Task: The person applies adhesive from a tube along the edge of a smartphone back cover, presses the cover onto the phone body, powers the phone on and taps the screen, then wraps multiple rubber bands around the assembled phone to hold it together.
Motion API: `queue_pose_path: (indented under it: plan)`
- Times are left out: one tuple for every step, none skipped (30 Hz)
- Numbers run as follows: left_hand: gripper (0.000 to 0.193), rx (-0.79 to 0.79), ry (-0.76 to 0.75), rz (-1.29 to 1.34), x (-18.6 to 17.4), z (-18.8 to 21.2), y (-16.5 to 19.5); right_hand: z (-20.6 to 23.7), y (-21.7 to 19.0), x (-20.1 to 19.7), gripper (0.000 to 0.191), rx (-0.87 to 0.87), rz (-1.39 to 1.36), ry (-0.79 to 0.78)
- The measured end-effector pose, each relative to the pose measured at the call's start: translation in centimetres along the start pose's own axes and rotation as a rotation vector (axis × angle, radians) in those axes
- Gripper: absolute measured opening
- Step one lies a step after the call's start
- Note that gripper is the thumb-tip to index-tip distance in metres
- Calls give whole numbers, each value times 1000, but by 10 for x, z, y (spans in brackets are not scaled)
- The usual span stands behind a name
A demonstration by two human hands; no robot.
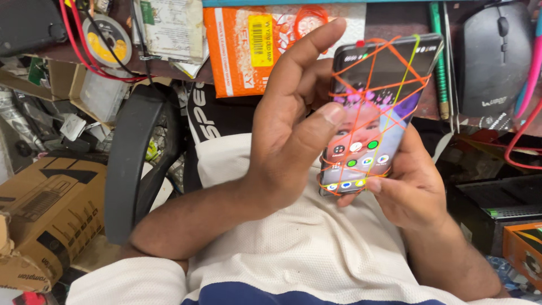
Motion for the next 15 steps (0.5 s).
queue_pose_path:
  plan:
    - [61, -18, -27, 11, 1, 0, -1, 0, -1, -1, 75, 0, 8, 20]
    - [58, -31, -52, 8, 2, 1, -2, 0, -1, -2, 74, -1, 15, 41]
    - [57, -34, -73, -15, 3, 1, -3, 0, -2, -4, 74, -5, 22, 62]
    - [56, -37, -95, -38, 4, 2, -3, -1, -1, -5, 72, 2, 19, 85]
    - [56, -31, -109, -82, 6, 4, -3, -2, 0, -7, 71, 10, 16, 108]
    - [57, -30, -118, -106, 6, 5, -3, -2, 2, -9, 69, 20, 13, 131]
    - [58, -28, -126, -131, 6, 6, -4, -2, 4, -12, 64, 36, -10, 164]
    - [58, -30, -128, -138, 6, 7, -5, -2, 7, -15, 59, 52, -33, 196]
    - [59, -28, -119, -158, 5, 8, -6, -2, 10, -18, 54, 68, -55, 227]
    - [60, -26, -110, -178, 5, 8, -6, -2, 9, -18, 54, 60, -74, 220]
    - [60, -21, -90, -213, 4, 7, -7, -3, 8, -18, 53, 52, -94, 210]
    - [57, 45, -49, -317, 2, 8, -1, -4, 8, -17, 53, 44, -115, 201]
    - [55, 106, -2, -424, 0, 9, 6, -4, 8, -18, 54, 52, -99, 207]
    - [49, 230, 64, -597, 3, 16, 21, -3, 9, -19, 56, 60, -82, 214]
    - [49, 229, 60, -597, 6, 26, 30, -3, 9, -20, 57, 67, -65, 222]
Point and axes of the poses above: each hand's wrist, its own z-axis away from the middle knuckle, its own x-axis out of the palm, y = z × x, the point moved 9 cm from there along -z, towards the middle knuckle, and after that the axes turned 6 degrees about x, right-handed, at the moved point
